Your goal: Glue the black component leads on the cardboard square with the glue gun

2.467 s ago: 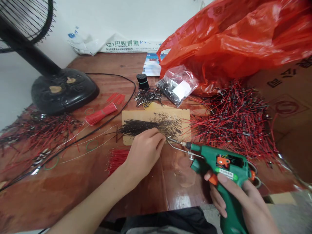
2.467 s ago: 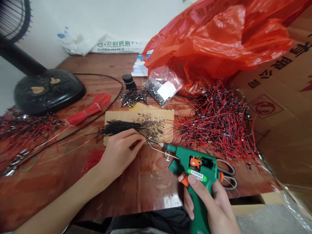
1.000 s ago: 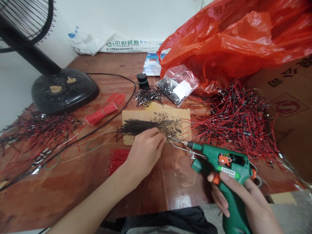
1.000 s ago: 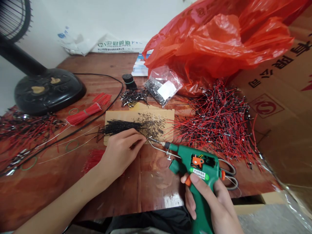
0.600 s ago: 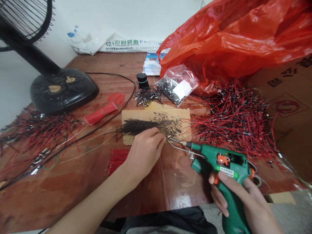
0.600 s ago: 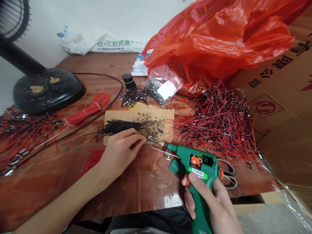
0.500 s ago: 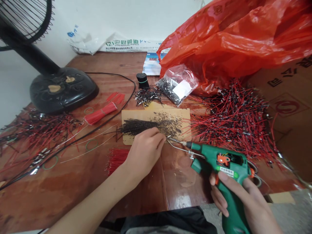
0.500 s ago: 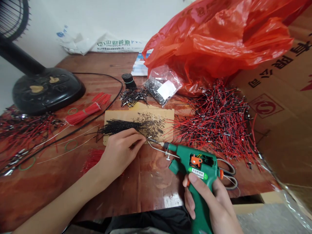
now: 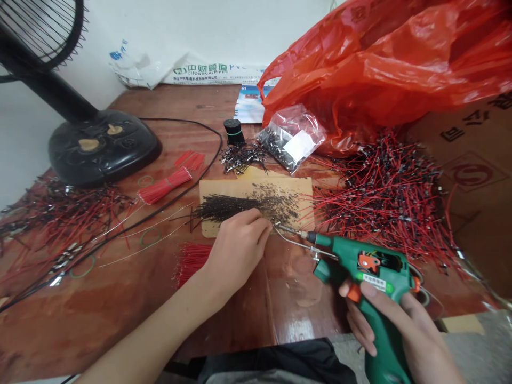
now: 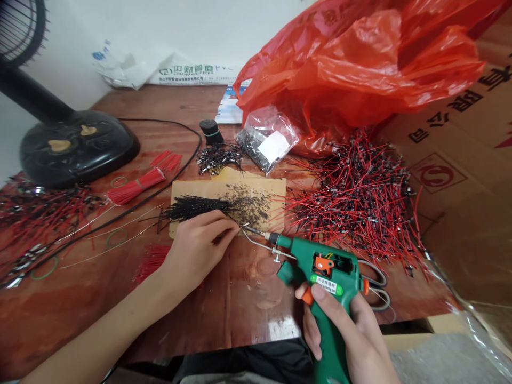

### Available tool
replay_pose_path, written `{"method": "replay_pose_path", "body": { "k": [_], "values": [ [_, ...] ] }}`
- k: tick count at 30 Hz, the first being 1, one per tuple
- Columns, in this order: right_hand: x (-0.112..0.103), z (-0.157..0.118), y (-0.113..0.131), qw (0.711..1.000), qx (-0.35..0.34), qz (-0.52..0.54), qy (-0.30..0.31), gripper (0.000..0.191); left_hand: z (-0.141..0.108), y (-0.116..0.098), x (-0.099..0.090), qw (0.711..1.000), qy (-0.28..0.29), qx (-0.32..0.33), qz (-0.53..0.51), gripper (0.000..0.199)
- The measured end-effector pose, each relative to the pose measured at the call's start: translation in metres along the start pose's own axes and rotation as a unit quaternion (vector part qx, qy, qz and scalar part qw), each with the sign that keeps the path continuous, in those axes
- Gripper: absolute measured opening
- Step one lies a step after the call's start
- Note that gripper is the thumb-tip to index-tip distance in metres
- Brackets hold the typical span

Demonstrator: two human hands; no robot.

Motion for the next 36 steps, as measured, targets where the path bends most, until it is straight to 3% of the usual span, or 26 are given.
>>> {"method": "replay_pose_path", "body": {
  "k": [36],
  "values": [
    [0.0034,0.0009,0.0010,1.000,0.002,-0.002,0.004,0.025,-0.0004,-0.0002,0.0007,1.000,0.002,0.006,0.007,0.024]
  ]
}}
Point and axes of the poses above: each hand's wrist, its own z-axis towards the middle knuckle, its own x-axis out of the palm, y = z × x, the point moved 6 cm from there along z, towards the middle knuckle, and after that the axes turned 6 degrees about x, right-handed, at the moved point
